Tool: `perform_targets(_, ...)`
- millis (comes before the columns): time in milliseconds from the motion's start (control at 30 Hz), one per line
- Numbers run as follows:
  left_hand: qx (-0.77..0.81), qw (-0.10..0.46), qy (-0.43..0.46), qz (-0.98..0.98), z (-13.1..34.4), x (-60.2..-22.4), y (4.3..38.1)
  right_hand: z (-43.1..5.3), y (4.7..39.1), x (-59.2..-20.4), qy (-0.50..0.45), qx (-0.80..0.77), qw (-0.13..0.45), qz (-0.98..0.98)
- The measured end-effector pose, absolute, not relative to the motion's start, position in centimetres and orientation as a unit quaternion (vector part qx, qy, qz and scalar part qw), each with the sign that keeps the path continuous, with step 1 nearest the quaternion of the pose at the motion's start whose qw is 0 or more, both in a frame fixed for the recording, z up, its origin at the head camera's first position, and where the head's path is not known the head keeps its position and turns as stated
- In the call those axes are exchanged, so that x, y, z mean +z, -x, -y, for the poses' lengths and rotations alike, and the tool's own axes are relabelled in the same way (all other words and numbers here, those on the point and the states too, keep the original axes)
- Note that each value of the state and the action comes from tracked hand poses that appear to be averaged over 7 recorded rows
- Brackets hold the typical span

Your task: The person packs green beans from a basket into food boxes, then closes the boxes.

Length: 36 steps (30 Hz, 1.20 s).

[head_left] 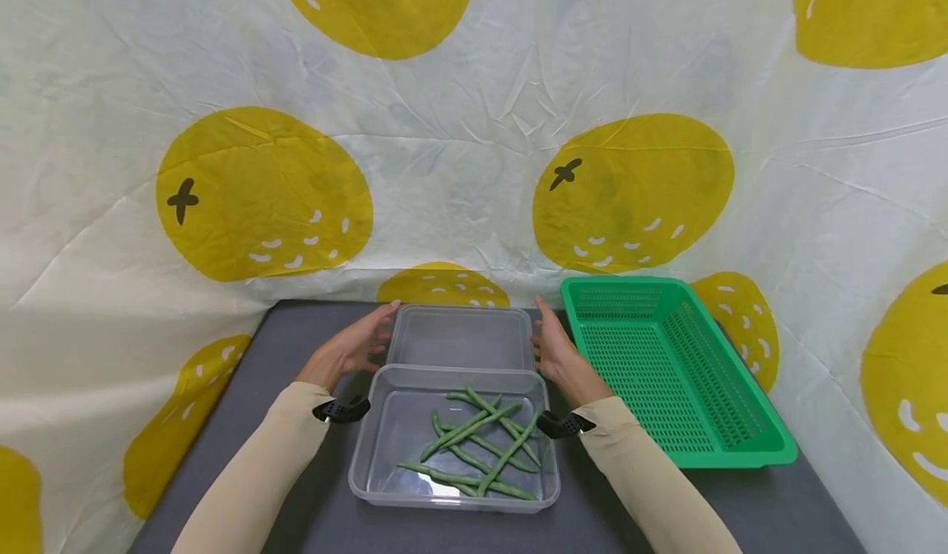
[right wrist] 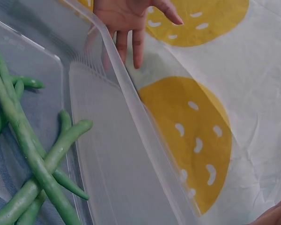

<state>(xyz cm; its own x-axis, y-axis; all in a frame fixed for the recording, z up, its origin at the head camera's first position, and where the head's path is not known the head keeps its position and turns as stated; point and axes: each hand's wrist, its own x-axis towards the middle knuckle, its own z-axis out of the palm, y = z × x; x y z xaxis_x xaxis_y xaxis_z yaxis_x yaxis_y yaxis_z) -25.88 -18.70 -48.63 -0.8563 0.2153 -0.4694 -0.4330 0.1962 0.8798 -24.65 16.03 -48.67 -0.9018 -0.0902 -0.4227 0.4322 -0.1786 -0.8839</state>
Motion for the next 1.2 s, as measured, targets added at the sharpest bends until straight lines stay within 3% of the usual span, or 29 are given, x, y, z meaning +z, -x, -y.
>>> perform_targets(633,0.703,0.253,0.087,-0.659,19.3,-50.5,26.5,-16.1,25.0,-49.3,-0.159,-0.754,0.195,-0.606)
perform_targets(1200,0.736,0.220,0.029,-0.640,20.1,-46.9,25.7,-18.0,24.6,-47.8,-0.094,-0.763,0.180,-0.613)
